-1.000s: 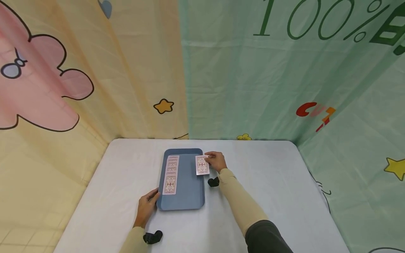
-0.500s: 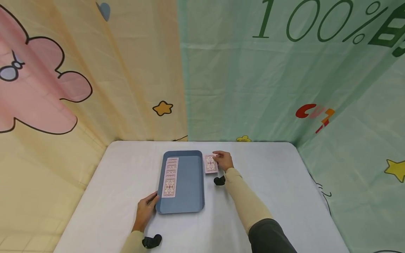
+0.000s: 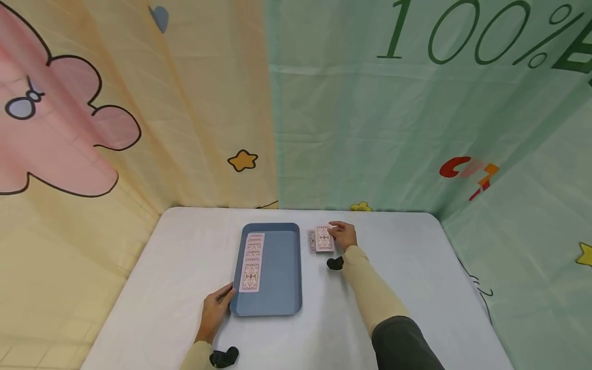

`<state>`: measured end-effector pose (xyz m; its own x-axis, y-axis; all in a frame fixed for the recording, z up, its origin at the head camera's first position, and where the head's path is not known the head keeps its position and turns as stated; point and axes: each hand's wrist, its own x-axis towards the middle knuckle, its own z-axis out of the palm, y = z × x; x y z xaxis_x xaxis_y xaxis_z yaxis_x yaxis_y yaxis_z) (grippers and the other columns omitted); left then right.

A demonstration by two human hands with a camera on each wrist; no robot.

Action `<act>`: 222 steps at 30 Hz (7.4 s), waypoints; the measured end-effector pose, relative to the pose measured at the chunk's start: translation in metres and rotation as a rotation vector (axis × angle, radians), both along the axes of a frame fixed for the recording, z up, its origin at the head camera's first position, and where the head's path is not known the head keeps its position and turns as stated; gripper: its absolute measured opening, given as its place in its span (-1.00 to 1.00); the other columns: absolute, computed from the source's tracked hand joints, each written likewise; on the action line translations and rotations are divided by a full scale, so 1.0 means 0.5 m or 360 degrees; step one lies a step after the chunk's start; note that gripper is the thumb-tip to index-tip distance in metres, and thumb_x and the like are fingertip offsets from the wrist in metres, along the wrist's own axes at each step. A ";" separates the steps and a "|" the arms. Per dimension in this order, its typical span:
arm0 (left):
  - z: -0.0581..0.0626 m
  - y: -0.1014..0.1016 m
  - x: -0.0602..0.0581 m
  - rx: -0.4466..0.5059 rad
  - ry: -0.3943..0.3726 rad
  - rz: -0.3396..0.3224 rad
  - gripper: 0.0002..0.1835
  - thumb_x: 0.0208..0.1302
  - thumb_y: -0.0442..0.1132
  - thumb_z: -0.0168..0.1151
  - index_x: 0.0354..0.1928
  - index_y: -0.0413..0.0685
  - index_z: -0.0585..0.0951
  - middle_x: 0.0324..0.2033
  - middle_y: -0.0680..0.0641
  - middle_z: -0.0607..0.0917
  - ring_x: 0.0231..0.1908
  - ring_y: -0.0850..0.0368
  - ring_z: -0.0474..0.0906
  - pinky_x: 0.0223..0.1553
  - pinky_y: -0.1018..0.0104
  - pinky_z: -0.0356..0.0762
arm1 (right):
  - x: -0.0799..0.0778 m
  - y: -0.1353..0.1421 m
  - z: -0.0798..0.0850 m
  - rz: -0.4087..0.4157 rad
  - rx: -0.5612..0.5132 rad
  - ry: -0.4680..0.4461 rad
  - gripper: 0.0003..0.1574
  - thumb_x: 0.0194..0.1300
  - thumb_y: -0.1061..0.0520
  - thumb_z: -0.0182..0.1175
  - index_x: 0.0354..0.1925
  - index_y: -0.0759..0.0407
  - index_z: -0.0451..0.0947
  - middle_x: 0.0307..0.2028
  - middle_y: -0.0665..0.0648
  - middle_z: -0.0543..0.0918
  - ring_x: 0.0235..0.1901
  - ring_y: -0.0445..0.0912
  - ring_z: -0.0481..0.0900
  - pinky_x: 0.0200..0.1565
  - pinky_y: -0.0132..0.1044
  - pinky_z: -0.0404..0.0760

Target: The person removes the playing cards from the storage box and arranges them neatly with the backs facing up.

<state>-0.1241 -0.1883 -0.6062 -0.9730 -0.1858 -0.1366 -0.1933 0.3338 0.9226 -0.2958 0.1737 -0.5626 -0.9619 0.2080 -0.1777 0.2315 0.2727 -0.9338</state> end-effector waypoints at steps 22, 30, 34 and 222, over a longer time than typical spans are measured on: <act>-0.003 0.003 0.000 -0.0042 0.0034 0.0002 -0.58 0.37 -0.24 0.17 0.16 -0.38 0.53 0.10 -0.33 0.58 0.21 -0.24 0.41 0.20 -0.07 0.36 | -0.037 0.077 -0.055 -0.0020 0.0198 -0.0155 -0.63 0.29 0.25 0.23 0.06 0.29 0.60 -0.11 0.30 0.65 -0.12 0.06 0.58 -0.08 -0.13 0.55; -0.004 0.007 0.002 -0.0071 0.0051 0.0009 -0.58 0.37 -0.23 0.17 0.16 -0.38 0.53 0.07 -0.32 0.60 0.19 -0.24 0.45 0.18 -0.07 0.38 | -0.037 0.074 -0.050 -0.0049 0.0265 -0.0173 -0.64 0.34 0.25 0.17 0.10 0.29 0.57 -0.05 0.29 0.57 -0.11 0.05 0.49 -0.06 -0.12 0.52; -0.004 0.004 0.002 -0.0054 0.0042 0.0007 -0.58 0.38 -0.25 0.16 0.16 -0.39 0.52 0.09 -0.34 0.59 0.21 -0.25 0.42 0.21 -0.06 0.35 | -0.030 0.068 -0.037 -0.0022 0.0314 -0.0137 -0.64 0.34 0.26 0.17 0.10 0.32 0.56 -0.06 0.31 0.56 -0.10 0.06 0.47 -0.04 -0.09 0.51; 0.005 -0.002 0.000 0.0027 0.0061 -0.0028 -0.58 0.38 -0.23 0.17 0.16 -0.38 0.52 0.14 -0.34 0.54 0.26 -0.23 0.35 0.28 -0.04 0.26 | 0.142 -0.336 -0.024 0.0759 0.0170 0.0179 -0.65 0.09 0.39 0.36 -0.09 0.30 0.67 -0.46 0.07 0.54 -0.46 -0.21 0.42 -0.35 -0.37 0.49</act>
<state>-0.1240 -0.1893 -0.6038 -0.9807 -0.1668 -0.1021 -0.1519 0.3212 0.9348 -0.2249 0.0057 -0.5744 -0.9662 -0.2483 -0.0691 -0.0429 0.4192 -0.9069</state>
